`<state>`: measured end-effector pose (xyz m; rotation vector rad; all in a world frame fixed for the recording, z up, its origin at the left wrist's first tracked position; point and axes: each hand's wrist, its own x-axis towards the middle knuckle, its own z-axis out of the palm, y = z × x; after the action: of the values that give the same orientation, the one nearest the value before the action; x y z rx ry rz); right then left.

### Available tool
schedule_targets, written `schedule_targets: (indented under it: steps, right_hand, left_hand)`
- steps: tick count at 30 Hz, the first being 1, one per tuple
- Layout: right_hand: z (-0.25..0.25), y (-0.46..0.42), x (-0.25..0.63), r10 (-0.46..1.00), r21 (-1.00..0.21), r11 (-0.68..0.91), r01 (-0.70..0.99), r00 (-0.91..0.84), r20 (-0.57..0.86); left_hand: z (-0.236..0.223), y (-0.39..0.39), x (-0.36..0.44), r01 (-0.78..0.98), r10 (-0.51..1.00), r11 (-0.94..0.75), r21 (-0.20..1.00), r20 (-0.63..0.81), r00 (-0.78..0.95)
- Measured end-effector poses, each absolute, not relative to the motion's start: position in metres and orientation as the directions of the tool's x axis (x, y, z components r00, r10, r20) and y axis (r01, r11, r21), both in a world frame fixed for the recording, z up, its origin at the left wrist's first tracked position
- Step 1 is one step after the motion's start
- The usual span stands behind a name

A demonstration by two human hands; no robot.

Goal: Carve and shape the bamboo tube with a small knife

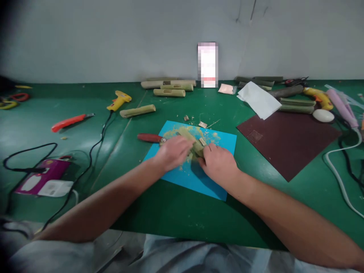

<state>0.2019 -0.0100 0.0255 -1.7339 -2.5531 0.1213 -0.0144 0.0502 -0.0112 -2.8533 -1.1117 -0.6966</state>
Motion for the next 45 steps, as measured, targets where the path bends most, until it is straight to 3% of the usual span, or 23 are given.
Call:
schedule_targets:
  steps: [3, 10, 15, 23, 32, 38, 45]
  right_hand:
    - [0.024, -0.011, 0.202, 0.928, -0.089, 0.371, 0.924, -0.372, 0.008]
    - [0.019, -0.015, 0.203, 0.912, -0.091, 0.407, 0.909, -0.401, 0.081]
    - [0.017, -0.015, 0.204, 0.901, -0.092, 0.431, 0.898, -0.421, 0.107]
    - [0.024, -0.014, 0.207, 0.912, -0.058, 0.403, 0.913, -0.396, 0.108]
    - [0.023, -0.014, 0.206, 0.91, -0.078, 0.409, 0.909, -0.4, 0.111]
    - [0.024, -0.014, 0.205, 0.92, -0.105, 0.391, 0.914, -0.384, 0.079]
    - [0.022, -0.014, 0.205, 0.931, -0.141, 0.365, 0.92, -0.361, 0.051]
  left_hand:
    - [-0.012, 0.047, -0.015, 0.606, 0.606, -0.782, 0.144, 0.401, 0.687]
    - [-0.002, 0.062, -0.039, 0.65, 0.666, -0.718, 0.251, 0.519, 0.536]
    - [0.003, 0.059, -0.042, 0.719, 0.703, -0.668, 0.193, 0.482, 0.523]
    - [0.008, 0.06, -0.029, 0.765, 0.765, -0.611, 0.203, 0.398, 0.506]
    - [0.015, 0.059, -0.023, 0.765, 0.833, -0.544, 0.345, 0.335, 0.441]
    - [0.005, 0.063, -0.021, 0.719, 0.833, -0.535, 0.444, 0.419, 0.361]
    - [-0.008, 0.06, -0.019, 0.618, 0.735, -0.674, 0.405, 0.455, 0.503]
